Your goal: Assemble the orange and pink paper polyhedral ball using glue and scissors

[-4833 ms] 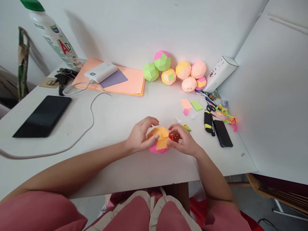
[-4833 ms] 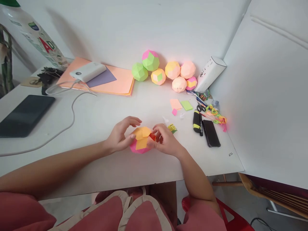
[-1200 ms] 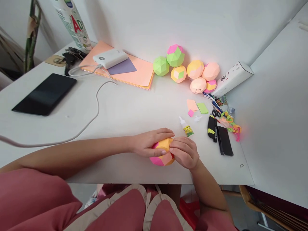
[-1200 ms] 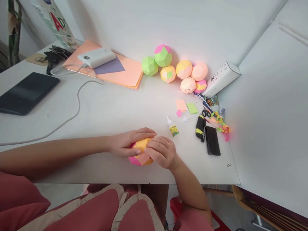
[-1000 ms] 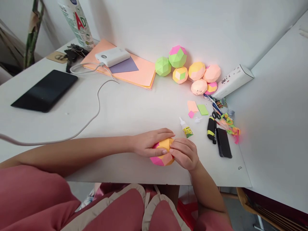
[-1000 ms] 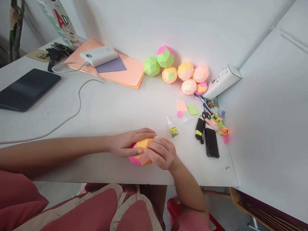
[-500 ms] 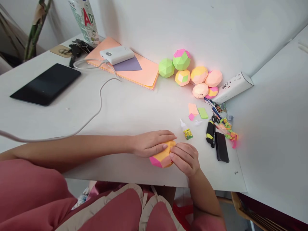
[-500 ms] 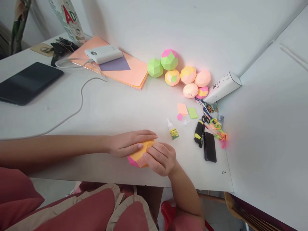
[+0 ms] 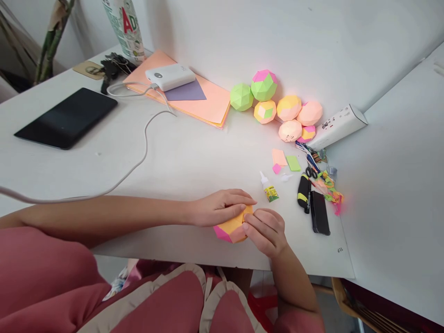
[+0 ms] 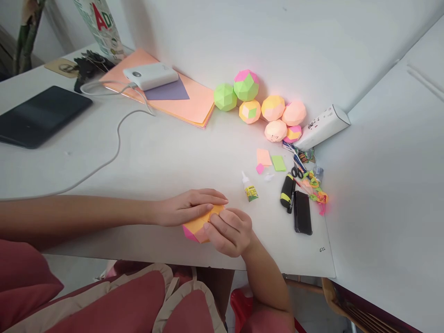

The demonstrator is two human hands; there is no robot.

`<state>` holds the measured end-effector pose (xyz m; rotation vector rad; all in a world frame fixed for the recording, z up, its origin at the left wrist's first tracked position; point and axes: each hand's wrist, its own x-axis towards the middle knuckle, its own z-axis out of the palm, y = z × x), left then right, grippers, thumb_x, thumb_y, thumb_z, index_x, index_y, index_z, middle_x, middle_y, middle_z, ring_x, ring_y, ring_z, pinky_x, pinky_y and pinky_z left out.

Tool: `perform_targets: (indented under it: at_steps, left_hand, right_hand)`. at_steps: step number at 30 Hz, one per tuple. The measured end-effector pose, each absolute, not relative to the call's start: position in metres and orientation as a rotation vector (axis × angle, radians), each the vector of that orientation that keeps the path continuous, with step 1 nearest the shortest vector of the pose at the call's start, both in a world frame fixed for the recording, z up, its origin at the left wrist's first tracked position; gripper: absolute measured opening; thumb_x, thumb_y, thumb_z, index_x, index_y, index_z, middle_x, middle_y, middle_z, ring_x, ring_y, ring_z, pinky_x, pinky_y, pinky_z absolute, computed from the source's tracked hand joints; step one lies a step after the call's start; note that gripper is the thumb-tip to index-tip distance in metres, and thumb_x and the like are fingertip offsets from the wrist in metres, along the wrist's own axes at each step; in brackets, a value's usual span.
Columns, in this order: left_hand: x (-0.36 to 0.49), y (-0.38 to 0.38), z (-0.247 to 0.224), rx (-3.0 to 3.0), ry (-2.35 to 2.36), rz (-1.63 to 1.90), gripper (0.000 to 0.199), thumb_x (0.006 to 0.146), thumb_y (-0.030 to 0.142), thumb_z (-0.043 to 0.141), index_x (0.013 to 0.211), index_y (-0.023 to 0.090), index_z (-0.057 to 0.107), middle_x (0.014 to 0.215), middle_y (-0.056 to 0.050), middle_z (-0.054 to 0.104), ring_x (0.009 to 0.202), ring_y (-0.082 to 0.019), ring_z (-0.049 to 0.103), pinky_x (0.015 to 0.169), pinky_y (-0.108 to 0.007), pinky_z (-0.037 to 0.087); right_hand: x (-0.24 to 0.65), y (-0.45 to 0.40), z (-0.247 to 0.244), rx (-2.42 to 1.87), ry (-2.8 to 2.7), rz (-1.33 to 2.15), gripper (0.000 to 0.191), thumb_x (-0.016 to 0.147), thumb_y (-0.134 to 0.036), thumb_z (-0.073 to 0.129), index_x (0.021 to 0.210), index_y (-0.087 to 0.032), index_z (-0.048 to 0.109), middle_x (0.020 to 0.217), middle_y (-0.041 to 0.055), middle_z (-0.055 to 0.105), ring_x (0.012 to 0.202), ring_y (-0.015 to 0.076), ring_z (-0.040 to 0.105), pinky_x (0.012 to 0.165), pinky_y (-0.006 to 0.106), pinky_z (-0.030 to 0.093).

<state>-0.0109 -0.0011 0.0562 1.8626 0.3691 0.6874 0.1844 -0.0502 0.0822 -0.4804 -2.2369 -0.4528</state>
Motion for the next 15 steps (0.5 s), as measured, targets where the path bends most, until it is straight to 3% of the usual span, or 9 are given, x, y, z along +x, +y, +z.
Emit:
perform_targets:
  at_steps: [9, 15]
  left_hand:
    - [-0.0138, -0.0029, 0.0575, 1.879, 0.379, 0.668, 0.042, 0.102, 0.031, 0.034, 0.134, 0.016, 0.057, 0.137, -0.013, 0.060, 0.127, -0.026, 0.056, 0.113, -0.046, 0.044]
    - [-0.0144, -0.0018, 0.0603, 1.873, 0.385, 0.628, 0.041, 0.102, 0.030, 0.035, 0.132, 0.016, 0.059, 0.136, -0.013, 0.061, 0.126, -0.025, 0.058, 0.112, -0.043, 0.045]
  right_hand:
    - [0.1857, -0.0517, 0.0776, -0.480, -2.218, -0.401, 0.015, 0.082, -0.008, 0.066, 0.089, -0.019, 0.058, 0.082, 0.0050, 0.069, 0.078, 0.0166, 0.061, 0.066, 0.031, 0.056]
    - [0.1837, -0.0531, 0.0774, -0.484, -2.239, -0.363, 0.014, 0.085, -0.015, 0.068, 0.089, -0.022, 0.056, 0.083, 0.0029, 0.071, 0.079, 0.0155, 0.061, 0.067, 0.030, 0.057]
